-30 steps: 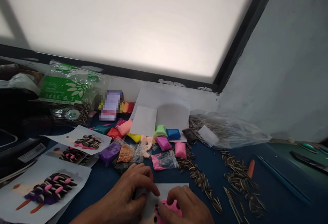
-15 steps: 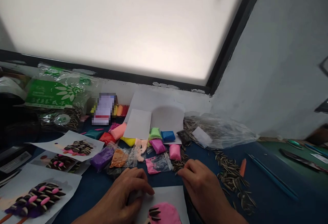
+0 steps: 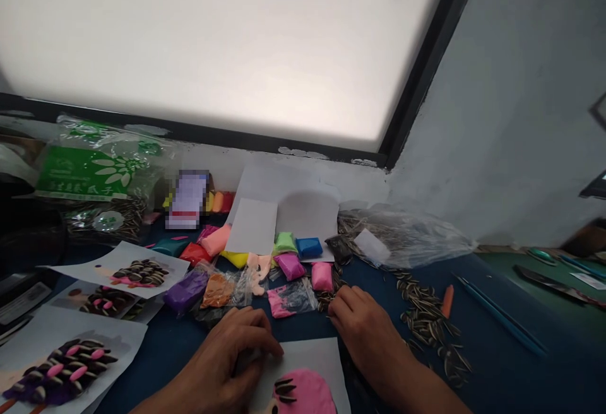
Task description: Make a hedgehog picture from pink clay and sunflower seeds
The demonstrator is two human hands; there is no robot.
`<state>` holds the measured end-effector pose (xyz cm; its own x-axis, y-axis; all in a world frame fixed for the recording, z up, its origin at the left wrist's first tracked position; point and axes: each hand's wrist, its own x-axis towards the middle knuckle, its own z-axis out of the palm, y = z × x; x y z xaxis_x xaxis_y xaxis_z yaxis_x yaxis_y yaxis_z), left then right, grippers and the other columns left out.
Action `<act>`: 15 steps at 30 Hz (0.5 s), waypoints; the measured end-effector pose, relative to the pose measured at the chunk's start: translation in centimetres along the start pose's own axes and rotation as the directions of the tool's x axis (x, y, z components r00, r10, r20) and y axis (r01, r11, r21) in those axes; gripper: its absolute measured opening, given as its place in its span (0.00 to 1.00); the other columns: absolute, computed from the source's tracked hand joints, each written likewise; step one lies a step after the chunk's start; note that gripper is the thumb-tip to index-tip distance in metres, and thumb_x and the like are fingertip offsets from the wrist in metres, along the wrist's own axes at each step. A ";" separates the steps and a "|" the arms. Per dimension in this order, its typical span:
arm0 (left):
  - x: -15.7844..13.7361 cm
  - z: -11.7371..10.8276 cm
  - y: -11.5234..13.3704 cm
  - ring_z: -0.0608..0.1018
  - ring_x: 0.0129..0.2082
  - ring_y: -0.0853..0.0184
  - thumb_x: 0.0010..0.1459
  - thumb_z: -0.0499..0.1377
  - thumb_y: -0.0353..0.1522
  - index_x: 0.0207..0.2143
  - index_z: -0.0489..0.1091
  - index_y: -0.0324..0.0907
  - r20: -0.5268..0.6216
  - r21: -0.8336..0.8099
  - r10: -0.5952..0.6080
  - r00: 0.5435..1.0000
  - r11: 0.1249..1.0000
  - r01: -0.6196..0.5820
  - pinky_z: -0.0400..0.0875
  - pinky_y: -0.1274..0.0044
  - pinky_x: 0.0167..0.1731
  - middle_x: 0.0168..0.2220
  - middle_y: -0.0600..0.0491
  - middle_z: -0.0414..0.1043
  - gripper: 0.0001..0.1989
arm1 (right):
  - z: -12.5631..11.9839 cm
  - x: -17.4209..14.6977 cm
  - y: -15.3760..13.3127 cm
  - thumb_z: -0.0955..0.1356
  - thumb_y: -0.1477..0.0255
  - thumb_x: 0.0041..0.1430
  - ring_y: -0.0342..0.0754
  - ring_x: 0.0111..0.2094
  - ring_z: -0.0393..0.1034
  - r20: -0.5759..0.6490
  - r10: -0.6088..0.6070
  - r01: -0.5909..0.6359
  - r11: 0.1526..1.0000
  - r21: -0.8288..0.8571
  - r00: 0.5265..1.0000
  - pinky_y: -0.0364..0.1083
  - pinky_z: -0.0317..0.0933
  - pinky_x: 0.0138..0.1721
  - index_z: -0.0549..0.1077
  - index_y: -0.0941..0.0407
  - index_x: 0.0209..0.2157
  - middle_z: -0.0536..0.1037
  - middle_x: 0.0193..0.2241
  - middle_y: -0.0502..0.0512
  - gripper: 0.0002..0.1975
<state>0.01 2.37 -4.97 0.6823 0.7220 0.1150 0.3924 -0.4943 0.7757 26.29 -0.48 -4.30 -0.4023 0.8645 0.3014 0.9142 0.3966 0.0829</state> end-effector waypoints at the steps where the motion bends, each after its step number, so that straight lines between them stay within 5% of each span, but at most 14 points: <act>1: 0.0 0.0 0.0 0.74 0.41 0.63 0.54 0.52 0.21 0.39 0.77 0.46 0.001 0.001 0.001 1.000 1.000 -0.001 0.67 0.74 0.42 0.38 0.54 0.72 0.18 | -0.2 0.0 -0.1 0.68 0.87 0.59 0.49 0.31 0.67 -0.009 0.002 -0.002 1.000 0.011 1.000 0.47 0.59 0.34 0.70 0.56 0.29 0.74 0.30 0.51 0.12; 8: 0.0 0.0 0.0 0.74 0.41 0.62 0.54 0.53 0.21 0.39 0.77 0.47 0.007 0.033 0.010 1.000 0.999 -0.010 0.68 0.74 0.42 0.39 0.53 0.73 0.18 | -2.4 -0.1 -1.0 0.66 0.86 0.59 0.44 0.29 0.70 -0.002 0.073 -0.069 0.958 0.277 0.997 0.42 0.58 0.30 0.69 0.54 0.31 0.74 0.27 0.47 0.11; 15: 0.0 0.3 -0.6 0.75 0.40 0.63 0.53 0.54 0.20 0.40 0.76 0.47 -0.014 0.029 0.039 0.999 0.999 -0.039 0.68 0.75 0.41 0.40 0.54 0.74 0.18 | -2.3 -0.4 0.0 0.66 0.87 0.56 0.48 0.32 0.71 0.048 0.178 -0.183 0.971 0.155 0.983 0.44 0.59 0.31 0.72 0.55 0.30 0.76 0.30 0.50 0.12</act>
<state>-0.06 2.57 -5.60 0.6883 0.7089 0.1543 0.3834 -0.5359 0.7522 26.52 -1.56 -2.27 -0.2350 0.9351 0.2653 0.9539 0.2743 -0.1221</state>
